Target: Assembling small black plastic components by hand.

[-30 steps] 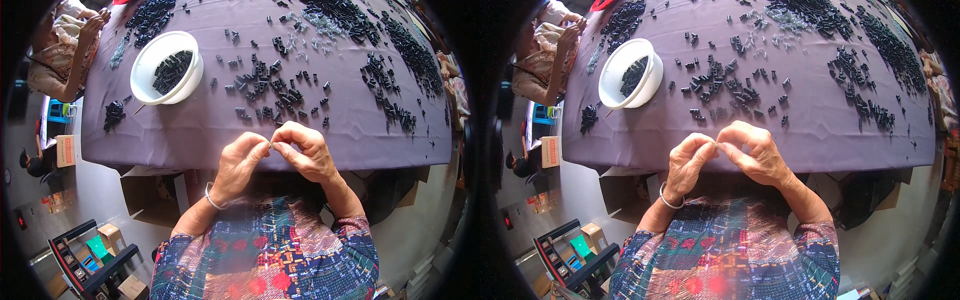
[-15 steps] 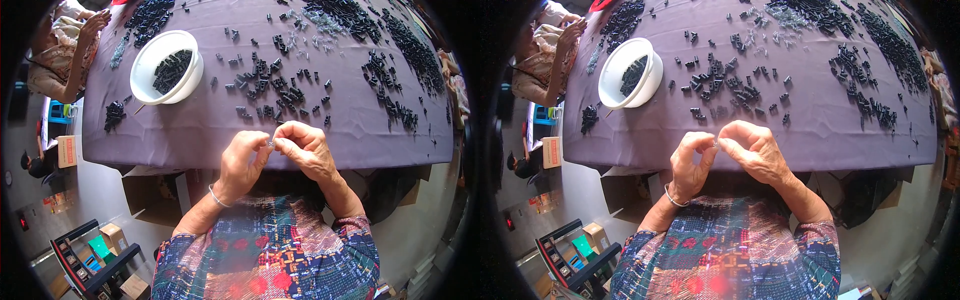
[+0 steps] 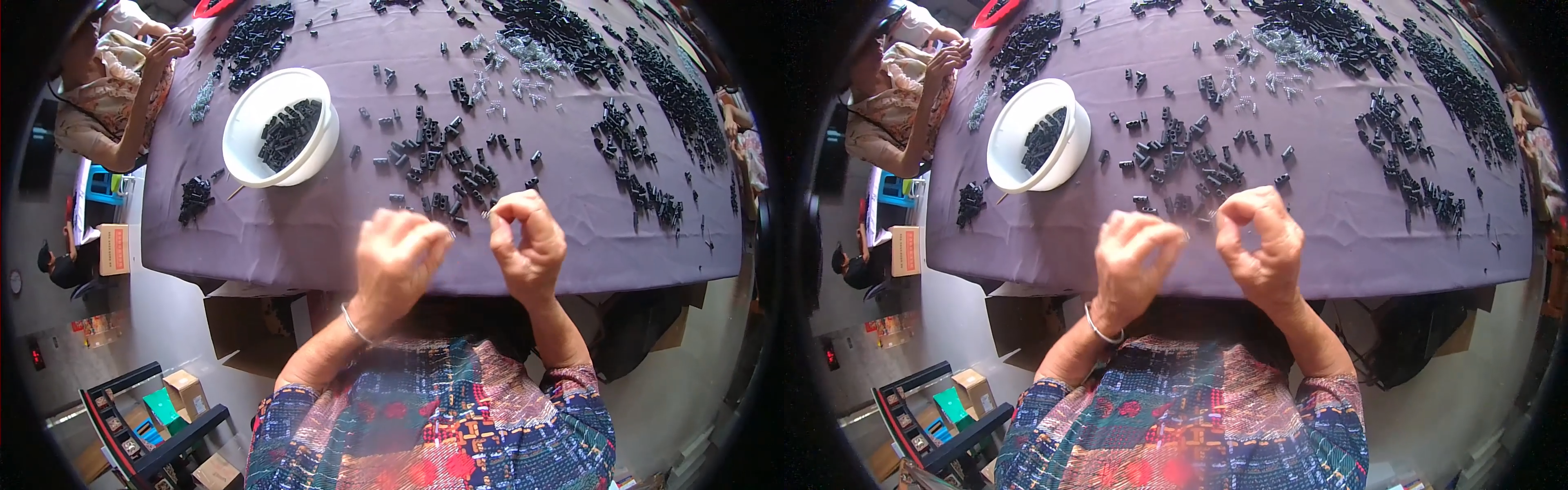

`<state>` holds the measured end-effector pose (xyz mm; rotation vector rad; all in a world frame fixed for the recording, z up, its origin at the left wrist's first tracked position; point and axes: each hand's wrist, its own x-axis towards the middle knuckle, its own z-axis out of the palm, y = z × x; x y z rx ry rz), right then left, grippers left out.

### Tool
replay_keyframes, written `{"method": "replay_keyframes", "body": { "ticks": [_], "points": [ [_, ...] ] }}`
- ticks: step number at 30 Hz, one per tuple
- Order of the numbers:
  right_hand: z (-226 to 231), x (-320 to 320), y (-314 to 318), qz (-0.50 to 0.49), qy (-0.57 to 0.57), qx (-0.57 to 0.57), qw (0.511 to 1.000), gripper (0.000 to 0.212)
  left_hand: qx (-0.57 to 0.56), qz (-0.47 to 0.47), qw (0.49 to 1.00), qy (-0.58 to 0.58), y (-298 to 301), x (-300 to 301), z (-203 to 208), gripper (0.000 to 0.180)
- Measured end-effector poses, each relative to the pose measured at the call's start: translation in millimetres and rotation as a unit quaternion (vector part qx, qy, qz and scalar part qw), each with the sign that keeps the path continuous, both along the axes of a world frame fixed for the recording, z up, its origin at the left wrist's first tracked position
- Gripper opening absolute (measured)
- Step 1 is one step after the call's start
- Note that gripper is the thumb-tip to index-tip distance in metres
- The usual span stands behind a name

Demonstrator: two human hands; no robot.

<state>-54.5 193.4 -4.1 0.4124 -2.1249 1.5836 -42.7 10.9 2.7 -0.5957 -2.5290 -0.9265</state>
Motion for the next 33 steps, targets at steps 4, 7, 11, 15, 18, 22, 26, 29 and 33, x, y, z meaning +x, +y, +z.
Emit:
{"method": "replay_keyframes", "body": {
  "ticks": [4, 7, 11, 15, 18, 22, 26, 29, 33],
  "points": [
    [-7.2, -7.0, 5.1, -0.018, 0.019, 0.031, 0.999, 0.020, -0.049, 0.046, 0.996, 0.051, -2.4, -39.8, -2.2, 0.015],
    [-15.5, -7.8, 4.5, -0.033, 0.029, 0.059, 0.997, 0.023, -0.077, 0.053, 0.995, 0.025, -2.2, -50.2, -2.4, 0.017],
    [-18.7, -7.0, 8.3, -0.050, 0.073, 0.090, 0.992, 0.026, -0.036, 0.117, 0.992, 0.035, -31.6, -52.0, 1.6, 0.017],
    [-19.6, -5.4, 8.6, -0.047, 0.084, 0.095, 0.991, 0.026, -0.027, 0.130, 0.991, -0.012, -55.2, -31.6, -5.3, 0.014],
    [-18.6, -6.5, 6.3, -0.037, 0.107, 0.108, 0.988, 0.026, -0.023, 0.099, 0.994, -0.050, -55.8, -20.6, -10.5, 0.015],
    [-19.3, -6.1, 6.2, -0.031, 0.108, 0.113, 0.987, 0.025, -0.033, 0.054, 0.997, -0.043, -41.2, -22.6, -11.4, 0.019],
    [-20.8, -6.7, 7.2, -0.034, 0.105, 0.116, 0.987, 0.025, -0.090, 0.049, 0.994, -0.039, -34.1, -23.7, -11.5, 0.020],
    [-20.9, -7.3, 7.7, -0.034, 0.108, 0.118, 0.987, 0.025, -0.057, 0.057, 0.994, -0.079, -35.1, -22.2, -13.0, 0.022],
    [-20.0, -7.8, 6.9, -0.028, 0.115, 0.118, 0.986, 0.025, 0.134, 0.053, 0.979, -0.144, -30.2, -6.2, -8.7, 0.019]
  ]
}}
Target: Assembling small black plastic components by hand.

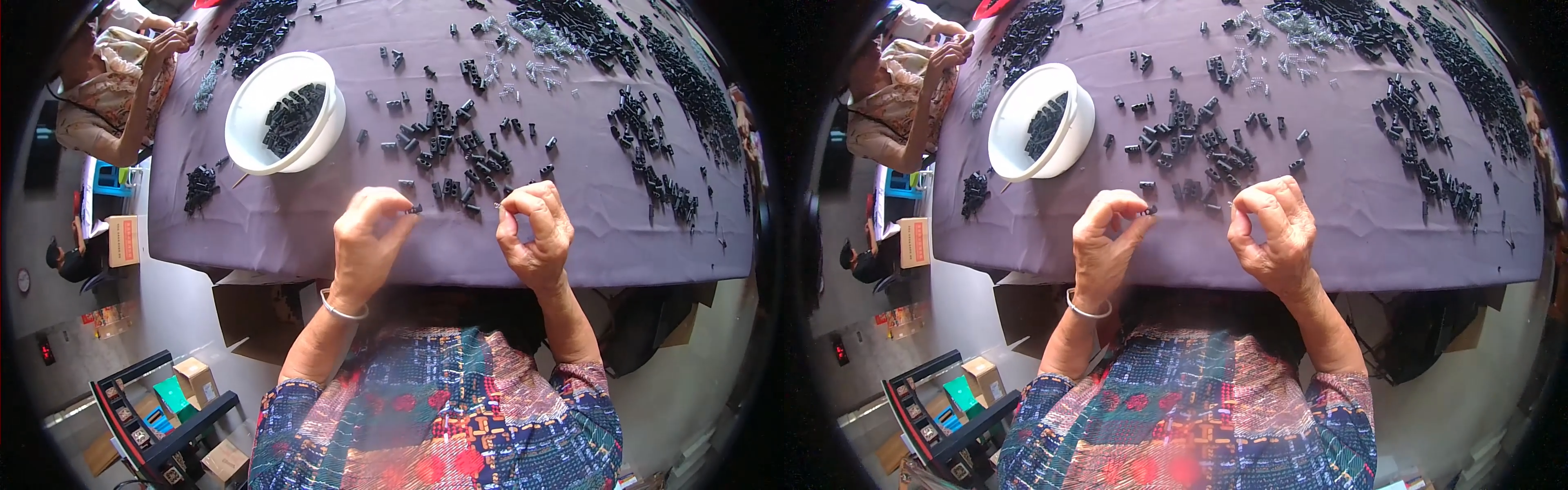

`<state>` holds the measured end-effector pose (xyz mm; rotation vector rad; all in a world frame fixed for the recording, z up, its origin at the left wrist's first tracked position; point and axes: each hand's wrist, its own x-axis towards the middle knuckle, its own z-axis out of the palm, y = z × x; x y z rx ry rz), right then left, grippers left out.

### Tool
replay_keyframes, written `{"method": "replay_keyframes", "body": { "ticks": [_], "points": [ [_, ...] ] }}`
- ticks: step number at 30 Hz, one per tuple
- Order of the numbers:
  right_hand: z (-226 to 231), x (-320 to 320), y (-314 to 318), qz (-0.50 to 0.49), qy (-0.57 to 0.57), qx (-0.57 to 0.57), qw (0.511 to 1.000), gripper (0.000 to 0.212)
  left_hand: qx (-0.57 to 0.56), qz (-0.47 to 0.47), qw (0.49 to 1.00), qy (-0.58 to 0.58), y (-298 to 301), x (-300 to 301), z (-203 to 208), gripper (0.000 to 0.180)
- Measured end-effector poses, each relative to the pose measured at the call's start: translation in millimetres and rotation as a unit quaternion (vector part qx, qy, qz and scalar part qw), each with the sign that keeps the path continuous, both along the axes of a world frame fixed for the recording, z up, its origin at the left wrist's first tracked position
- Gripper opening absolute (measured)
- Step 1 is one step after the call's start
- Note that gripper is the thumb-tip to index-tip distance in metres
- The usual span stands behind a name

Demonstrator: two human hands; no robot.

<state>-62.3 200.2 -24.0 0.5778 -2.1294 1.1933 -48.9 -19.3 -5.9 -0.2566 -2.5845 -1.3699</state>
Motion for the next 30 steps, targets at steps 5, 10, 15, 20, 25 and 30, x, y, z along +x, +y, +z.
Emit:
{"method": "replay_keyframes", "body": {
  "ticks": [5, 10, 15, 20, 25, 30],
  "points": [
    [-1.4, -0.8, -0.2, 0.003, 0.008, 0.007, 1.000, 0.025, 0.208, -0.004, 0.971, -0.115, 6.9, 10.5, 3.1, 0.024],
    [-4.0, -1.6, 0.3, 0.003, 0.020, 0.010, 1.000, 0.025, 0.294, -0.019, 0.932, -0.211, 5.3, 15.6, 9.4, 0.025],
    [-1.7, -0.3, 0.9, 0.005, 0.014, 0.013, 1.000, 0.024, 0.352, -0.034, 0.895, -0.272, -5.3, 17.6, 6.8, 0.015],
    [15.6, 18.0, -12.1, 0.097, -0.120, -0.087, 0.984, 0.017, 0.534, -0.049, 0.736, -0.414, -5.4, 26.4, 4.8, 0.014],
    [27.9, 30.8, -26.9, 0.147, -0.142, -0.102, 0.974, 0.016, 0.598, -0.034, 0.682, -0.419, 5.1, 37.3, 1.8, 0.012],
    [26.6, 32.9, -31.0, 0.123, -0.128, -0.080, 0.981, 0.016, 0.613, -0.023, 0.683, -0.396, 10.1, 41.9, -1.1, 0.010]
  ]
}}
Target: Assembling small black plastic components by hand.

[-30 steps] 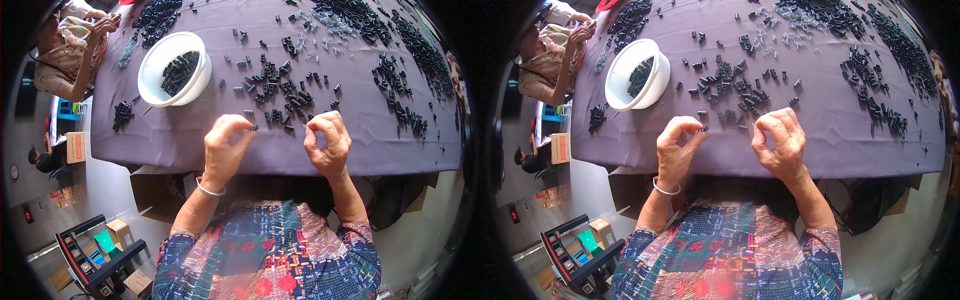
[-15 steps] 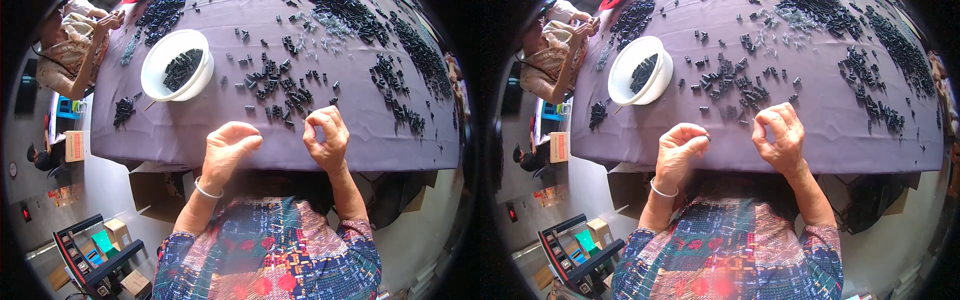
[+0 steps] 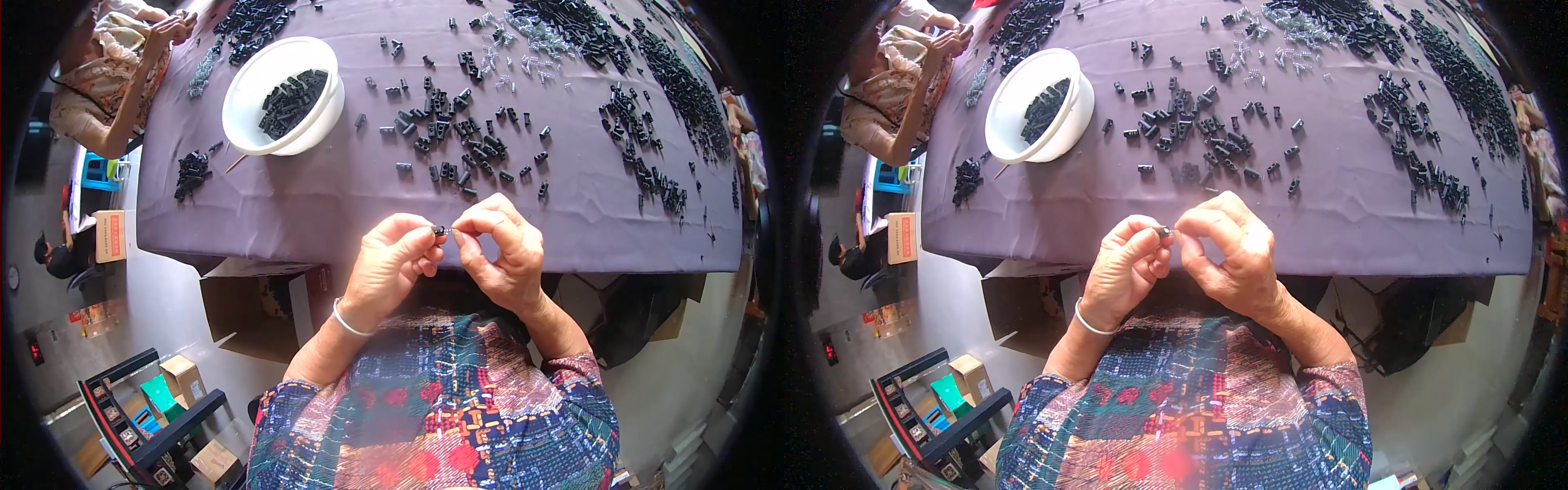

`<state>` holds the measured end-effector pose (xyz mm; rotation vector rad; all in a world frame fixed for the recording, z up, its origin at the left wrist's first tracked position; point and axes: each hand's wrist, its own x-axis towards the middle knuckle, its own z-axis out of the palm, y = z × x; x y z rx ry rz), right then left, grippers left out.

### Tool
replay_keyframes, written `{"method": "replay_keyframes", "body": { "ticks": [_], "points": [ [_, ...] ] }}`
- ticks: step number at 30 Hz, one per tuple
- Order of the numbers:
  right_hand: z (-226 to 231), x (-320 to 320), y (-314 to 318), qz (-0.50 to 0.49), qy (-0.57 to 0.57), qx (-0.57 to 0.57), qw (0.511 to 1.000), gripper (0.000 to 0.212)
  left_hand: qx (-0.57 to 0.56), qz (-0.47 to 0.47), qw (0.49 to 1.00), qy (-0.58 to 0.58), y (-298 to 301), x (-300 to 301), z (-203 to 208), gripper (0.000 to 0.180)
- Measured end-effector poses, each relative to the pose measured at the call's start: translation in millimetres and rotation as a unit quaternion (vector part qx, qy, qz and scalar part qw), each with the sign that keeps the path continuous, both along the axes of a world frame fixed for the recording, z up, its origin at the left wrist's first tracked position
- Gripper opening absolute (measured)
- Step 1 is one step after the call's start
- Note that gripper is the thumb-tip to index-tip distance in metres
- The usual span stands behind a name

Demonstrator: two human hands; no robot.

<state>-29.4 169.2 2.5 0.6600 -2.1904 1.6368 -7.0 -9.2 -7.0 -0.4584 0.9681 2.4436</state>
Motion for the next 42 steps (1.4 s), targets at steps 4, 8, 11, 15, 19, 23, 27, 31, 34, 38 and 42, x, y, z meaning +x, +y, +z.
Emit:
{"method": "replay_keyframes", "body": {
  "ticks": [4, 8, 11, 15, 19, 23, 27, 31, 34, 38, 42],
  "points": [
    [-3.5, 1.5, -0.1, -0.011, -0.008, 0.012, 1.000, 0.020, -0.002, 0.002, 1.000, 0.011, 1.6, 2.0, -1.1, 0.009],
    [-4.5, 3.7, -0.2, -0.013, -0.011, 0.018, 1.000, 0.020, -0.023, 0.000, 1.000, 0.017, 3.6, 4.2, -1.8, 0.009],
    [-4.4, 4.7, -0.6, -0.016, -0.004, 0.024, 1.000, 0.015, 0.016, 0.009, 1.000, 0.005, 3.6, 5.1, -4.8, 0.008],
    [-7.6, 6.4, -0.8, -0.008, -0.011, 0.034, 0.999, 0.018, 0.027, 0.012, 1.000, 0.002, 4.6, 6.0, -6.1, 0.008],
    [-4.6, 3.8, 0.7, 0.004, 0.023, 0.096, 0.995, 0.024, 0.038, 0.011, 0.999, 0.014, 3.9, 6.7, -9.6, 0.008],
    [-2.8, 4.3, 0.5, 0.000, -0.021, 0.040, 0.999, 0.034, 0.044, 0.008, 0.999, -0.012, 4.4, 4.4, -5.3, 0.009],
    [4.7, -0.9, 6.7, 0.080, -0.004, 0.043, 0.996, 0.033, 0.043, -0.023, 0.999, 0.008, 3.2, 6.7, -4.3, 0.012],
    [8.4, -0.8, 11.1, 0.135, 0.025, 0.052, 0.989, 0.028, 0.049, -0.084, 0.995, 0.014, -2.8, 12.3, -3.1, 0.009],
    [8.4, 0.8, 16.9, 0.158, 0.025, 0.068, 0.985, 0.028, -0.030, -0.172, 0.985, 0.012, -6.7, 8.7, 4.7, 0.017],
    [12.4, -2.6, 21.3, 0.177, 0.020, 0.079, 0.981, 0.027, -0.071, -0.218, 0.972, 0.044, -14.3, 2.0, 8.6, 0.015],
    [-0.7, -19.1, 32.9, 0.003, -0.033, 0.097, 0.995, 0.024, -0.066, -0.132, 0.988, 0.047, -13.9, -1.1, 7.9, 0.013]
  ]
}}
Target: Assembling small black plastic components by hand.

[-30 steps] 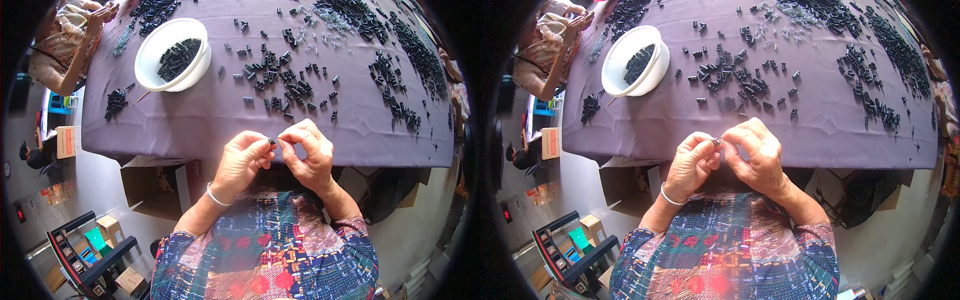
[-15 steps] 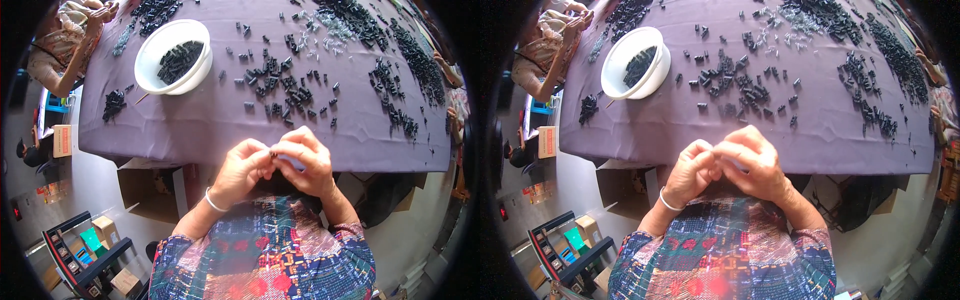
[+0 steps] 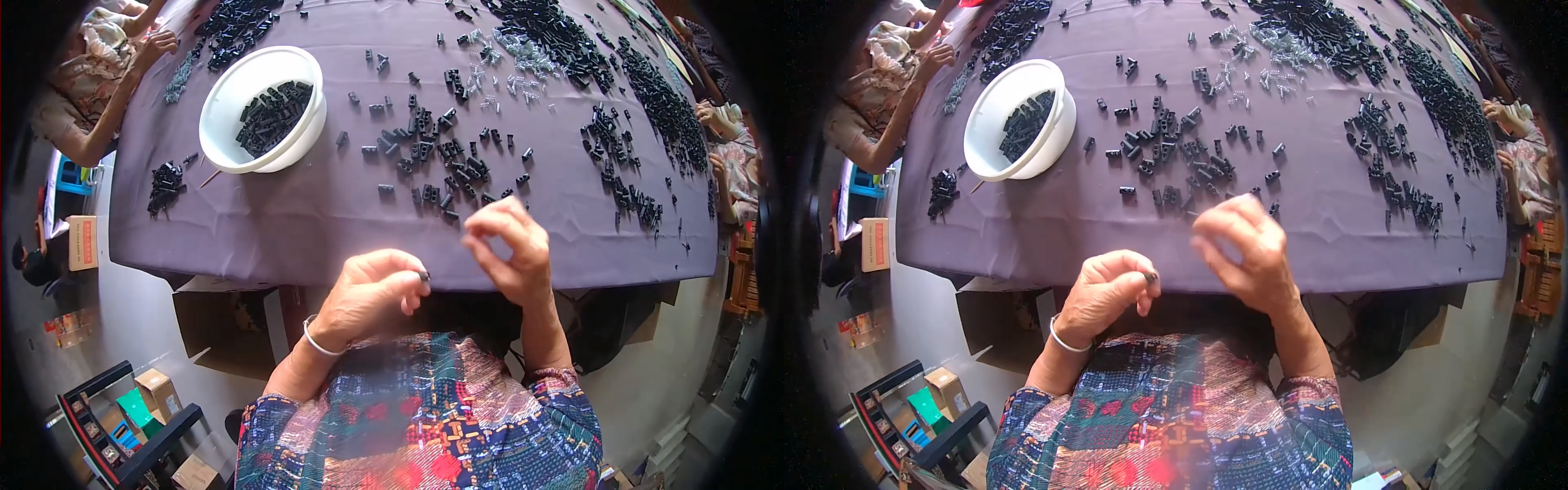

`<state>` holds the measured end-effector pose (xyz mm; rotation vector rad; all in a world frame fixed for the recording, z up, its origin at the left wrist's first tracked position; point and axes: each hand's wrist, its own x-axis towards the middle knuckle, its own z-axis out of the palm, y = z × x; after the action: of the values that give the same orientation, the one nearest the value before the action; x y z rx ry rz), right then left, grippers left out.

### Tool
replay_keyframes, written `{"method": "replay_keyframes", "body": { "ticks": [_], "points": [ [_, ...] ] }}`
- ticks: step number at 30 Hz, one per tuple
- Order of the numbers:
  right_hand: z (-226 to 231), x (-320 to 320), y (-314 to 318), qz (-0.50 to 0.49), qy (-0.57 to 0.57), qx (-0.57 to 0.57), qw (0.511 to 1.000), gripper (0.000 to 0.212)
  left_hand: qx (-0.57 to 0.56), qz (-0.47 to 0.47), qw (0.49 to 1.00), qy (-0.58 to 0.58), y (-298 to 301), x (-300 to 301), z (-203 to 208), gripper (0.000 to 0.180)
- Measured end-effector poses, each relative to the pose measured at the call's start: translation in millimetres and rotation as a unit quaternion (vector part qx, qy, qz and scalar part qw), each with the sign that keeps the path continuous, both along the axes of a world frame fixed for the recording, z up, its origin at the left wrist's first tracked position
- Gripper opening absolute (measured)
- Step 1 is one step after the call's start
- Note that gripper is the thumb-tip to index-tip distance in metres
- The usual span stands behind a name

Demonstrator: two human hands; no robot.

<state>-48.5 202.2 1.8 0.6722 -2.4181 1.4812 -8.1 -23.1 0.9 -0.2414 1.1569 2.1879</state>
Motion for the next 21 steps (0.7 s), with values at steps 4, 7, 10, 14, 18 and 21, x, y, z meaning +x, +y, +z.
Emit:
{"method": "replay_keyframes", "body": {
  "ticks": [4, 7, 10, 14, 18, 21],
  "points": [
    [-7.5, -11.4, -4.9, -0.068, 0.116, 0.184, 0.974, 0.018, -0.004, 0.044, 0.998, 0.037, -0.3, -4.0, -8.0, 0.010],
    [-22.4, -13.5, -10.0, -0.076, 0.109, 0.238, 0.962, 0.016, 0.004, 0.067, 0.997, 0.038, 2.3, -3.3, -11.5, 0.010],
    [-20.7, -13.6, -12.4, -0.081, 0.116, 0.258, 0.956, 0.017, 0.000, 0.064, 0.998, 0.022, 3.1, -0.2, -15.5, 0.010],
    [-9.4, -2.8, -8.6, -0.017, -0.066, 0.048, 0.997, 0.017, -0.007, 0.061, 0.998, 0.031, 1.9, 2.5, -17.2, 0.011],
    [-1.5, 3.3, -9.0, 0.044, -0.241, -0.117, 0.962, 0.015, -0.009, 0.067, 0.997, 0.038, 4.1, 1.7, -16.1, 0.012],
    [-2.2, 6.5, -13.8, 0.059, -0.261, -0.176, 0.947, 0.015, -0.018, 0.074, 0.996, 0.044, 5.8, 1.4, -15.2, 0.013]
  ]
}}
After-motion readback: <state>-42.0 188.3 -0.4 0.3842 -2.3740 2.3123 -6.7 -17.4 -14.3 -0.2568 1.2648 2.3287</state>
